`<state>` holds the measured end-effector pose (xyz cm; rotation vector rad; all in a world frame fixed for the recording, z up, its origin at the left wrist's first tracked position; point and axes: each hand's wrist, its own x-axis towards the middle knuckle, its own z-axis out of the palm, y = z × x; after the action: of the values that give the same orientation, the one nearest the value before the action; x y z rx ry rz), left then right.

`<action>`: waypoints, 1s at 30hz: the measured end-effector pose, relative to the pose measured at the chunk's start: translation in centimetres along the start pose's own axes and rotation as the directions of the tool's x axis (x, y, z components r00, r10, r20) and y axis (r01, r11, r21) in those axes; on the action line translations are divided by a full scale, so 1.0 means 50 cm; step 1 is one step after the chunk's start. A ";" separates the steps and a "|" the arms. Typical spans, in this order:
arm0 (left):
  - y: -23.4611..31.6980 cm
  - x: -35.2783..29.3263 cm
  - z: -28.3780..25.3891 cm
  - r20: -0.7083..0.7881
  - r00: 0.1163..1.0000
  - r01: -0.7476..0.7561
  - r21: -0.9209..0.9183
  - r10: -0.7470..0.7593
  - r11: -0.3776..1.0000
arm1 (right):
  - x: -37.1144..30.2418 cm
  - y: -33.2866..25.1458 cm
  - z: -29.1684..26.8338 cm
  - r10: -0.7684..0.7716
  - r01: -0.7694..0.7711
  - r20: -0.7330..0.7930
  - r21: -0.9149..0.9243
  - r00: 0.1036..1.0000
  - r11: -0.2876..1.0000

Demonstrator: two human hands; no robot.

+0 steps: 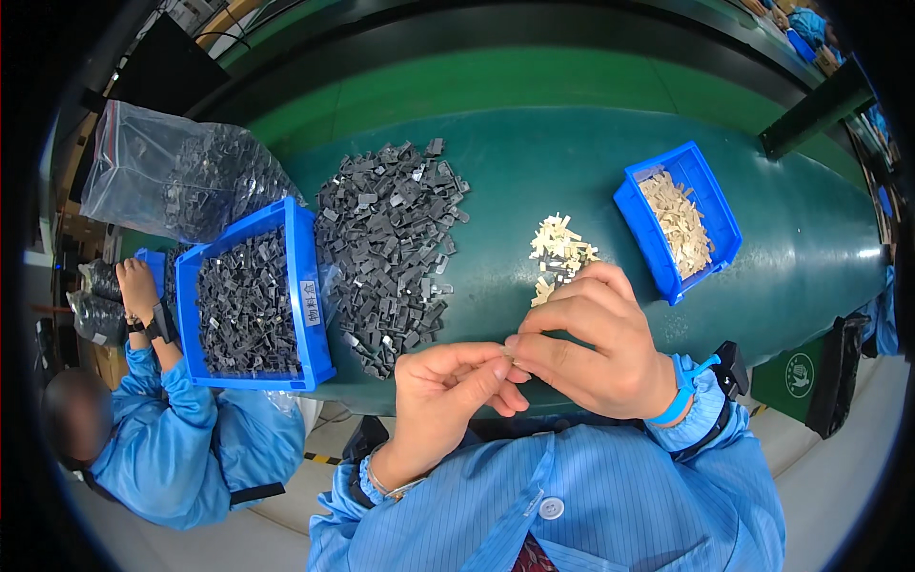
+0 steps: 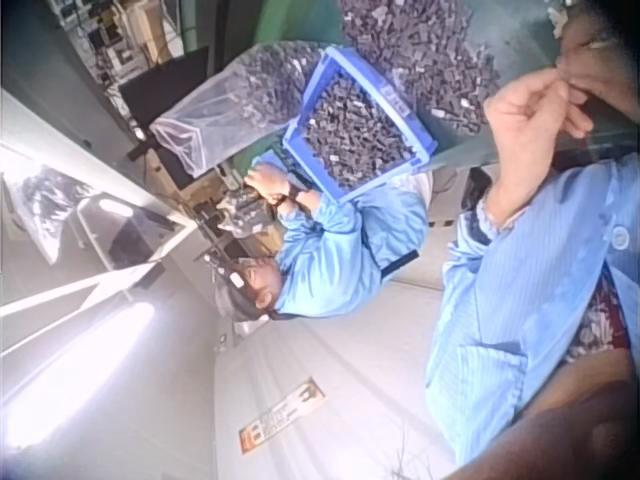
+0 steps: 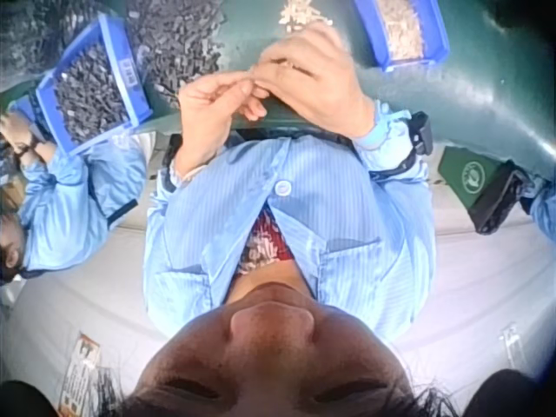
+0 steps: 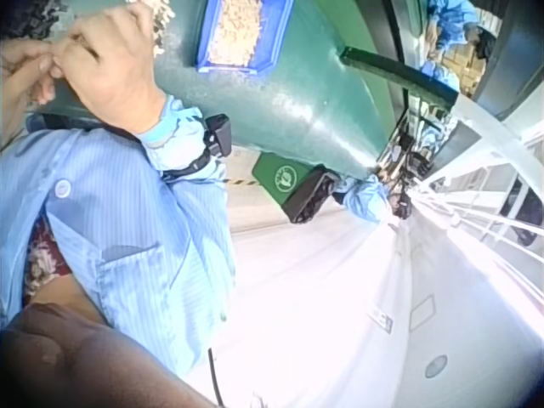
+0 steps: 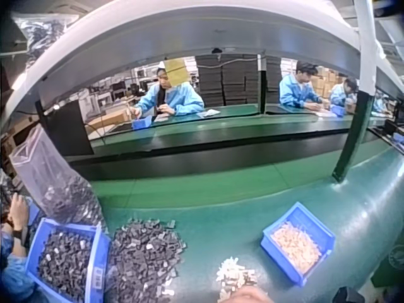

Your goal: Manually assembling small yellow/white plastic components into black plastic frames at an industrial workstation.

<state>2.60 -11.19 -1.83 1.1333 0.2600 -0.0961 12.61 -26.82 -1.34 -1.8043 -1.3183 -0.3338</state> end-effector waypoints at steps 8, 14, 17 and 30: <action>0.000 -0.006 0.009 -0.040 0.993 -0.107 0.172 0.115 0.979 | 0.004 -0.002 -0.002 0.001 0.001 0.058 -0.040 0.998 0.999; -0.007 -0.004 0.009 -0.044 0.983 -0.162 0.262 0.179 0.951 | 0.005 0.003 -0.004 0.052 -0.058 0.130 0.043 0.990 0.997; -0.003 -0.002 -0.006 0.011 1.000 -0.001 0.140 0.000 0.990 | 0.001 0.010 -0.007 0.100 -0.128 0.163 0.175 0.982 0.976; -0.008 0.011 -0.005 -0.137 0.989 -0.074 -0.081 0.063 0.994 | -0.018 0.009 -0.004 0.614 -0.658 0.302 0.554 0.729 0.509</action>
<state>3.00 -11.12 -2.39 1.0638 0.3414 0.0521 12.69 -27.61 -2.03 -1.5544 -0.5743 0.5481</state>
